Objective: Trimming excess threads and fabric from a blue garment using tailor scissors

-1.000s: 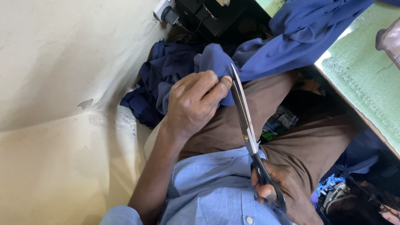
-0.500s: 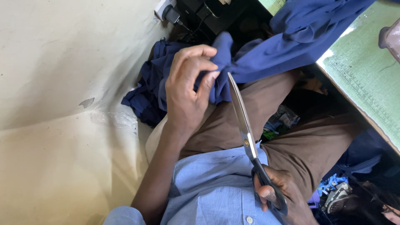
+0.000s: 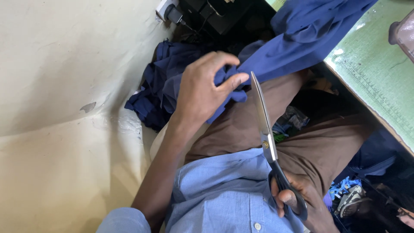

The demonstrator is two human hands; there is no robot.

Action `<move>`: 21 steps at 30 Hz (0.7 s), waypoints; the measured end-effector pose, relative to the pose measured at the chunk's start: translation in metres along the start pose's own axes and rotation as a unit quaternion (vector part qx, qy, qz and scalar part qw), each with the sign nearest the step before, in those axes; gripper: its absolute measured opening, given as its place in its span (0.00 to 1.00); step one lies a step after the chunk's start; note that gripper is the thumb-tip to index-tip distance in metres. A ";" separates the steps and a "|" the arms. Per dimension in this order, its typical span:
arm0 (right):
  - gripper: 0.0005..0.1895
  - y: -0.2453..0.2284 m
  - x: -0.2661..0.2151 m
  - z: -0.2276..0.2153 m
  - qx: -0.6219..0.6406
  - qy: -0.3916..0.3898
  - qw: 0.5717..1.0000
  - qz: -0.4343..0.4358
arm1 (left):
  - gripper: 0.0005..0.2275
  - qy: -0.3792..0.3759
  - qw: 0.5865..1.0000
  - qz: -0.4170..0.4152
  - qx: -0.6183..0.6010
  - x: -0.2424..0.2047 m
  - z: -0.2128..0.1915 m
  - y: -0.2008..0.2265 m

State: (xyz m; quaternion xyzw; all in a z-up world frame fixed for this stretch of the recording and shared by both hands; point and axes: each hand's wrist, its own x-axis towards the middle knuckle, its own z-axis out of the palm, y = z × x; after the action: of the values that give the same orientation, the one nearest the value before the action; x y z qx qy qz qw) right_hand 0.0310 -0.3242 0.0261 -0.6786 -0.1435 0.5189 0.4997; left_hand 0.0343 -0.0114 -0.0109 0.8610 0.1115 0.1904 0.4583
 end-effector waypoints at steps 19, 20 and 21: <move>0.39 -0.053 0.063 -0.014 -0.254 -0.140 0.952 -0.100 | 0.06 0.197 0.933 0.179 0.241 -0.022 -0.031 -0.009; 0.38 -0.052 0.062 -0.017 -0.251 -0.128 0.955 -0.094 | 0.06 0.203 0.932 0.188 0.236 -0.022 -0.031 -0.009; 0.37 -0.050 0.062 -0.019 -0.247 -0.116 0.958 -0.088 | 0.05 0.209 0.930 0.197 0.231 -0.023 -0.032 -0.009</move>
State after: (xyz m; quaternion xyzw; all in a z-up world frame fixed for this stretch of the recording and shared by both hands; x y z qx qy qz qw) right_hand 0.0893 -0.2671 0.0321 -0.7006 -0.3835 0.4965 0.3399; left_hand 0.0001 0.0089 -0.0071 0.8885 0.0738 0.4213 0.1664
